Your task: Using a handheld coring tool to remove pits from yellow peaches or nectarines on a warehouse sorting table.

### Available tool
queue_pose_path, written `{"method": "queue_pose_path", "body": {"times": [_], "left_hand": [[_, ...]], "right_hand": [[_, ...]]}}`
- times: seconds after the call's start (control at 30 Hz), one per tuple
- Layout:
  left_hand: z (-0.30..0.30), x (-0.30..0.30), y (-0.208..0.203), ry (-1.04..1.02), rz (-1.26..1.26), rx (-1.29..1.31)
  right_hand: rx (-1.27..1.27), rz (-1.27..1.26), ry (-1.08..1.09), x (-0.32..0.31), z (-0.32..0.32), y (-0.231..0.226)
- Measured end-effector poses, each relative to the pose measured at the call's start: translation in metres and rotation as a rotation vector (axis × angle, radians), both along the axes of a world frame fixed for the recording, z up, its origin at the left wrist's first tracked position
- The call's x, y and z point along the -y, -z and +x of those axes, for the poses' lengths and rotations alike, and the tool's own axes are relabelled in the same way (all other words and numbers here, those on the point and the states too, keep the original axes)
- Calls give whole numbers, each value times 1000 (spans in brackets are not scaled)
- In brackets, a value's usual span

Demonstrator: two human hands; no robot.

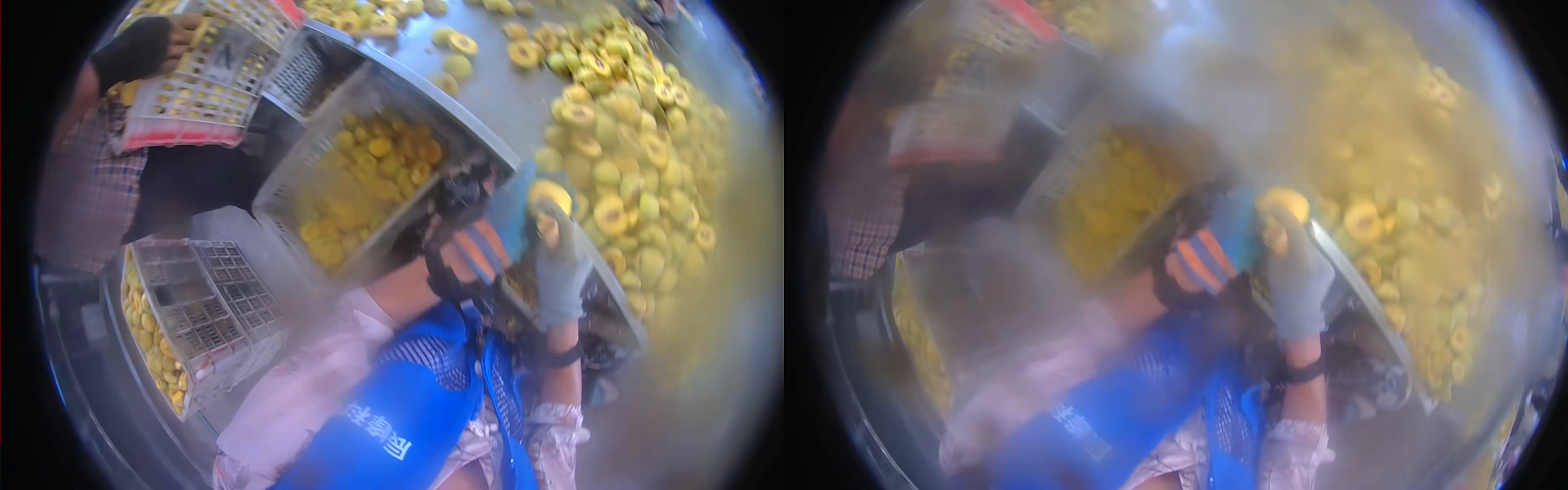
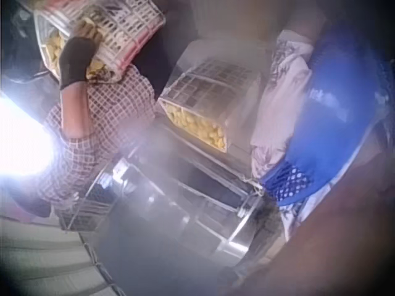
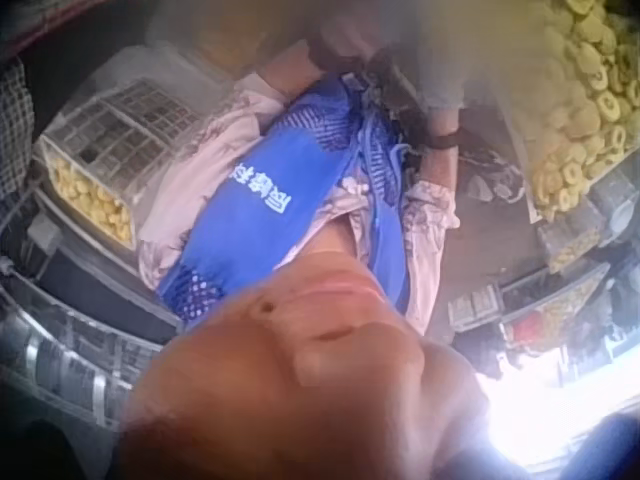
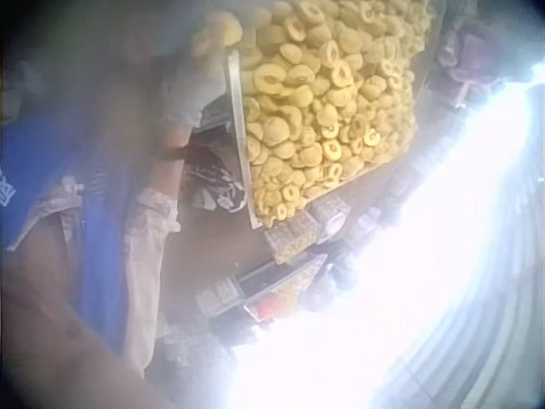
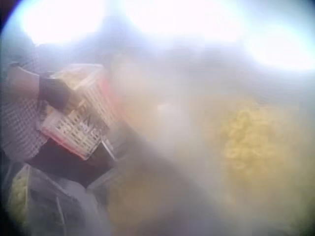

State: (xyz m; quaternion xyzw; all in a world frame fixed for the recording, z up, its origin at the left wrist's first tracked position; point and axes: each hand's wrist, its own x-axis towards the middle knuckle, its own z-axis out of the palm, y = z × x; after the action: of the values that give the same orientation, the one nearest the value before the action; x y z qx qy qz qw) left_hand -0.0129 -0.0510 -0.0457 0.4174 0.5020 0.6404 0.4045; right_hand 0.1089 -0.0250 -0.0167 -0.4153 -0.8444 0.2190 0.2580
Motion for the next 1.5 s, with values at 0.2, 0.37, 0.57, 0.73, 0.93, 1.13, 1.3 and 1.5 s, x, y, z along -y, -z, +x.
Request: {"method": "queue_pose_path", "body": {"times": [0.2, 0.37, 0.57, 0.73, 0.93, 1.13, 1.3, 1.5], "left_hand": [[-15, -23, -9, -5, -48, 1135], [-13, -5, -8, -94, 101, 96], [-6, 1, -18, -18, 18, 656], [2, -17, 2, 0, 94, 389], [-2, -31, -10, 442, 122, 490], [-11, -19, -19, 86, 1, 1085], [-141, 3, 72, -525, -21, -1203], [-147, -117, 16, -355, 259, -1436]], "right_hand": [[-118, -156, 1, 23, -2, -1], [17, -245, 114, 19, -8, -12], [315, -107, 1, 28, -4, 10], [-243, -827, 53, 30, 7, 6], [-388, -1163, -266, 21, 28, 9], [-4, -545, -28, 17, 60, 81], [632, -459, -49, 17, 74, 95], [700, -462, -175, 8, 62, 95]]}}
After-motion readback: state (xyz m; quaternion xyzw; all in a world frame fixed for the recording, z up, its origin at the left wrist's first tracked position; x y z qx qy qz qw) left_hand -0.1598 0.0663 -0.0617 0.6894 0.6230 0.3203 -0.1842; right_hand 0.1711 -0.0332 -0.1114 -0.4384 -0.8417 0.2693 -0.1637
